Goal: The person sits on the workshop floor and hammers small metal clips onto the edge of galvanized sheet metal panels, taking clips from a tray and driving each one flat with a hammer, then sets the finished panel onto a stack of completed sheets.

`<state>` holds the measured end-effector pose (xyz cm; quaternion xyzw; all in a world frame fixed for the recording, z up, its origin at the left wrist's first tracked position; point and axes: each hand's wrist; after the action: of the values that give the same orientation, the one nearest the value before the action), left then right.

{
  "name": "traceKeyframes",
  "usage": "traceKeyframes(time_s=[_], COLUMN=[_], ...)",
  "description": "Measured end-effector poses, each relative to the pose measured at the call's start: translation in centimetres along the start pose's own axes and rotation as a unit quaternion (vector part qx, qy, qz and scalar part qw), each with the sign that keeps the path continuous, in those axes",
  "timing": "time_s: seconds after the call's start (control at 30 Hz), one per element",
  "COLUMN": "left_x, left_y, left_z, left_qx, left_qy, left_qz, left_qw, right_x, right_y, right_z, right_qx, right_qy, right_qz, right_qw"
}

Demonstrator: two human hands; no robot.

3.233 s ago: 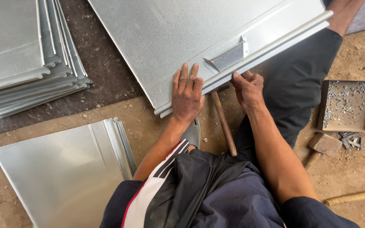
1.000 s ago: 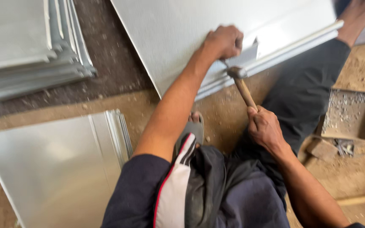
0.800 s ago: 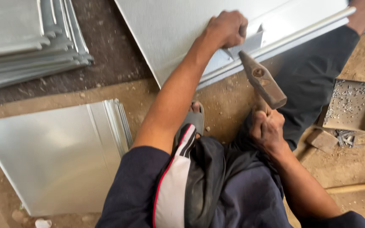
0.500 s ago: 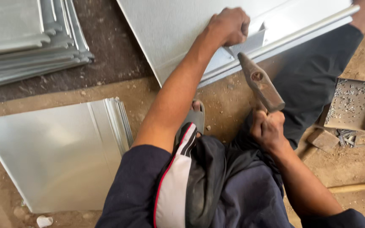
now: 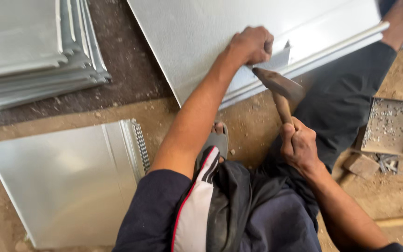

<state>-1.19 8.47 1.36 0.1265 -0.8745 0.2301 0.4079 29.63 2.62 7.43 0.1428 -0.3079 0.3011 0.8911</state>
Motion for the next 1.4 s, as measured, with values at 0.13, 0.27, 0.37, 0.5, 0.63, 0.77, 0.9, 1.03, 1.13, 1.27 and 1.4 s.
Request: traceKeyframes(time_s=[0.13,0.27,0.37,0.5,0.63,0.77,0.9,1.03,1.13,1.27,1.4], left_x=[0.1,-0.1,0.0,0.5,0.5,0.7,0.9,0.8,0.6,0.8,1.2], left_y=[-0.1,-0.1,-0.2,-0.2,-0.6,-0.7,-0.9,-1.0,-1.0,-1.0,-1.0], left_z=[0.1,-0.1,-0.2,-0.2,-0.4,-0.6,-0.5,-0.5,-0.5,-0.5,-0.5], left_qx=[-0.014,-0.012,0.056,-0.032,0.017,-0.001,-0.013,0.011,0.008,0.012,-0.018], left_qy=[-0.014,-0.005,-0.041,0.005,-0.037,-0.005,-0.025,-0.037,-0.028,-0.021,-0.013], left_qz=[0.027,0.0,0.049,-0.005,0.029,-0.015,0.004,-0.007,-0.016,0.024,-0.017], left_qw=[0.999,1.0,0.996,0.999,0.999,1.0,1.0,0.999,0.999,0.999,1.0], right_x=[-0.1,-0.4,-0.3,-0.1,0.2,0.1,0.3,0.4,0.4,0.3,0.3], right_y=[0.4,0.5,0.4,0.6,0.7,1.0,0.8,0.7,0.8,1.1,1.3], right_z=[1.1,1.2,1.0,1.0,1.6,1.8,1.3,0.5,0.6,1.5,2.0], right_qx=[0.092,0.016,0.049,0.002,-0.001,0.021,0.007,0.049,0.015,0.002,0.007], right_qy=[-0.03,-0.015,-0.023,-0.053,0.001,-0.059,0.013,-0.061,-0.025,-0.098,-0.064], right_qz=[0.013,0.005,0.013,0.054,0.011,0.043,-0.03,0.045,0.021,0.062,0.021], right_qw=[0.995,1.0,0.998,0.997,1.0,0.997,0.999,0.996,0.999,0.993,0.998])
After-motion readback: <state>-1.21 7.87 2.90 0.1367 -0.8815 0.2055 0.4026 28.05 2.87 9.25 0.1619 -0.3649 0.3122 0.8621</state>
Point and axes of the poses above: each hand's wrist, its own y-axis towards the middle knuckle, its own x-axis out of the back of the hand, z = x × y, and after that the axes turned 14 degrees about -z, right-handed
